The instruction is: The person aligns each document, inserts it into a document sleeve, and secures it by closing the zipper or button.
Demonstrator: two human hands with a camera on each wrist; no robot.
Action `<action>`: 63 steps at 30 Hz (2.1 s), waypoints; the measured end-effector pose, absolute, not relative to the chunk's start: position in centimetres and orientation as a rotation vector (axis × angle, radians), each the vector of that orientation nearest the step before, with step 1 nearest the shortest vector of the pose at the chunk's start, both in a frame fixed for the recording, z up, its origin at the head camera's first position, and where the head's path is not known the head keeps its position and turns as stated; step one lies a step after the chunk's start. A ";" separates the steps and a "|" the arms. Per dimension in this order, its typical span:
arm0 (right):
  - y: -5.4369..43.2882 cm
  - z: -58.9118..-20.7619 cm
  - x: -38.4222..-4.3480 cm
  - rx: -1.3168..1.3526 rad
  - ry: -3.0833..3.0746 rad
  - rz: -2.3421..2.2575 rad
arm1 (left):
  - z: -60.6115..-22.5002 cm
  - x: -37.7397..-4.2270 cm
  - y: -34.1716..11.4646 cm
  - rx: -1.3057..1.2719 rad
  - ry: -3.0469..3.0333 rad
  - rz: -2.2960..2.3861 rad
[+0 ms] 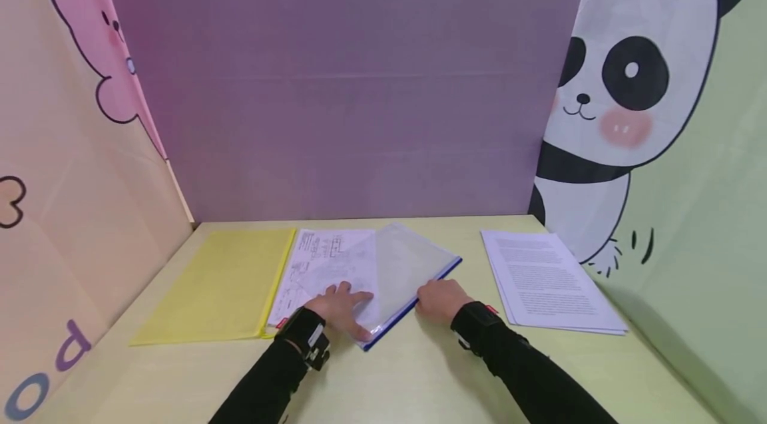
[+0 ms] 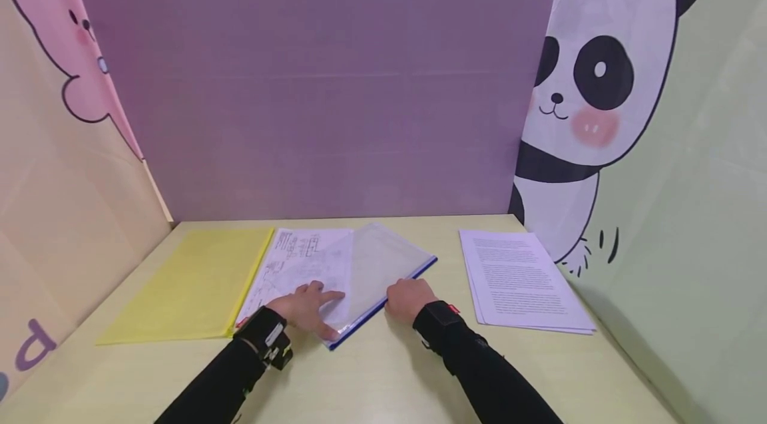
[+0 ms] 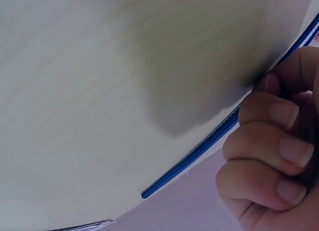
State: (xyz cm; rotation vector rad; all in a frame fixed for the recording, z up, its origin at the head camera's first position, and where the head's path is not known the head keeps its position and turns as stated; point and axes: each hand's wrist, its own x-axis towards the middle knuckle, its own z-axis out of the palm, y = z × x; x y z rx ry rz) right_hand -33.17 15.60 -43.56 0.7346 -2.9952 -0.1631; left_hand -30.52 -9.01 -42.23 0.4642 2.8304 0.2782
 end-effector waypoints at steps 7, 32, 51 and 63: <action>15.7 -43.6 -33.8 0.692 -3.047 -0.145 | -41.9 -30.2 -9.1 0.457 2.832 0.290; 16.3 -43.7 -33.0 0.715 -2.993 -0.190 | -41.5 -30.1 -8.7 0.437 2.809 0.277; 14.7 -42.5 -30.1 0.742 -3.115 -0.142 | -41.9 -29.5 -8.2 0.362 2.851 0.344; 15.6 -42.7 -30.1 0.764 -3.072 -0.159 | -41.8 -29.8 -8.1 0.407 2.842 0.327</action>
